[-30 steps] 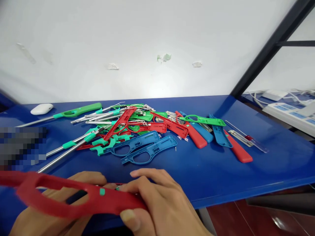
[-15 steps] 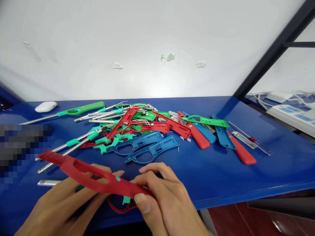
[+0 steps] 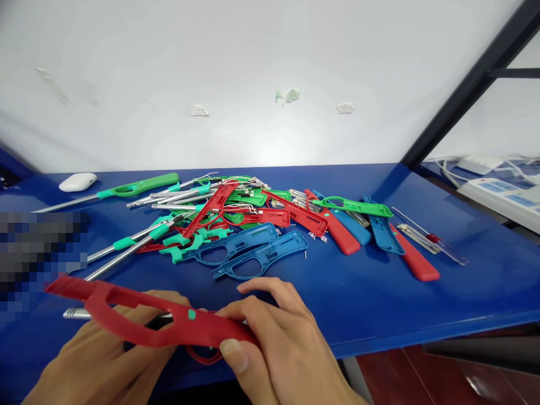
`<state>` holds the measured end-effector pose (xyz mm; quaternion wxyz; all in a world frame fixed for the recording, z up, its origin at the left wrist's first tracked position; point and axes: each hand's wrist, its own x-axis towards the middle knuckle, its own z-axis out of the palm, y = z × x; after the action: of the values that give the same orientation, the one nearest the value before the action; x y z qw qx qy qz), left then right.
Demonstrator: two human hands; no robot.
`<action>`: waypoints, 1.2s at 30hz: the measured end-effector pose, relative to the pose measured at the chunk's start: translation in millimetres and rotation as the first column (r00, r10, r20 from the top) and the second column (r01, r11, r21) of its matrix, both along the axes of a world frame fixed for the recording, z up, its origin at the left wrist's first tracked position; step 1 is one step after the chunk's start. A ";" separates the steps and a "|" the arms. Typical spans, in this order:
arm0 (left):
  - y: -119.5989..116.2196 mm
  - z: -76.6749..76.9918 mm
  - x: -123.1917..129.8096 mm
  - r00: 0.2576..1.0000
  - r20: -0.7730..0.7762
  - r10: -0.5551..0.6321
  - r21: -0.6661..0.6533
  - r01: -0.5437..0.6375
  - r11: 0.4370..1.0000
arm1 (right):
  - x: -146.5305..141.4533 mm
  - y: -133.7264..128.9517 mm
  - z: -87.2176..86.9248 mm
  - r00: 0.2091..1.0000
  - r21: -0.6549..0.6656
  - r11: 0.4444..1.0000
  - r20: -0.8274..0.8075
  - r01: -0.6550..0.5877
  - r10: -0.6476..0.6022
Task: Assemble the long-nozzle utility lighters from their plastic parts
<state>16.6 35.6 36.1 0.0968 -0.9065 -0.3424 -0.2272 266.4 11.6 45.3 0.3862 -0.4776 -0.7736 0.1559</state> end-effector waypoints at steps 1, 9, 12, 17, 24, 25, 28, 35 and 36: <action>0.4 -0.6 -0.4 1.000 0.002 -0.001 0.005 0.001 1.000 | -0.1 0.6 -0.4 1.000 0.007 1.000 0.000 0.001 -0.001; 0.1 -5.2 -1.4 0.999 0.036 0.010 0.004 -0.010 1.000 | -1.8 5.3 -3.6 0.999 0.059 0.998 0.038 -0.034 0.031; -3.5 -8.9 -1.8 0.998 0.041 0.040 -0.035 -0.038 0.999 | -0.2 4.1 -3.7 0.998 0.034 0.998 0.050 -0.051 0.049; -4.1 -7.8 5.2 0.990 0.120 0.068 -0.051 -0.062 0.997 | 4.1 4.9 -3.4 0.997 0.071 0.996 0.055 -0.059 0.055; -5.2 -5.5 0.1 0.982 0.187 0.018 -0.021 -0.015 1.000 | 7.0 12.4 -0.2 0.989 0.125 0.984 0.092 -0.128 0.117; -5.8 -6.3 -5.0 0.981 0.192 -0.018 -0.011 0.020 1.000 | 6.9 13.1 0.3 0.989 0.140 0.982 0.097 -0.129 0.116; -8.4 -10.0 -23.1 0.979 0.196 -0.054 0.000 0.055 0.998 | 11.5 12.2 0.8 0.988 0.173 0.979 0.128 -0.109 0.087; -10.5 -0.7 -36.6 0.914 0.340 0.219 -0.059 -0.212 0.976 | 48.8 -2.7 -14.0 0.973 0.285 0.954 0.172 0.099 -0.152; -9.9 2.0 -34.3 0.921 0.323 0.219 -0.057 -0.212 0.976 | 52.9 -4.2 -17.3 0.970 0.293 0.952 0.195 0.085 -0.147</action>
<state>-17.6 25.7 38.1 0.0534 -0.8141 -0.4536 -0.3586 319.3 7.3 27.9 0.3734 -0.4763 -0.7954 -0.0315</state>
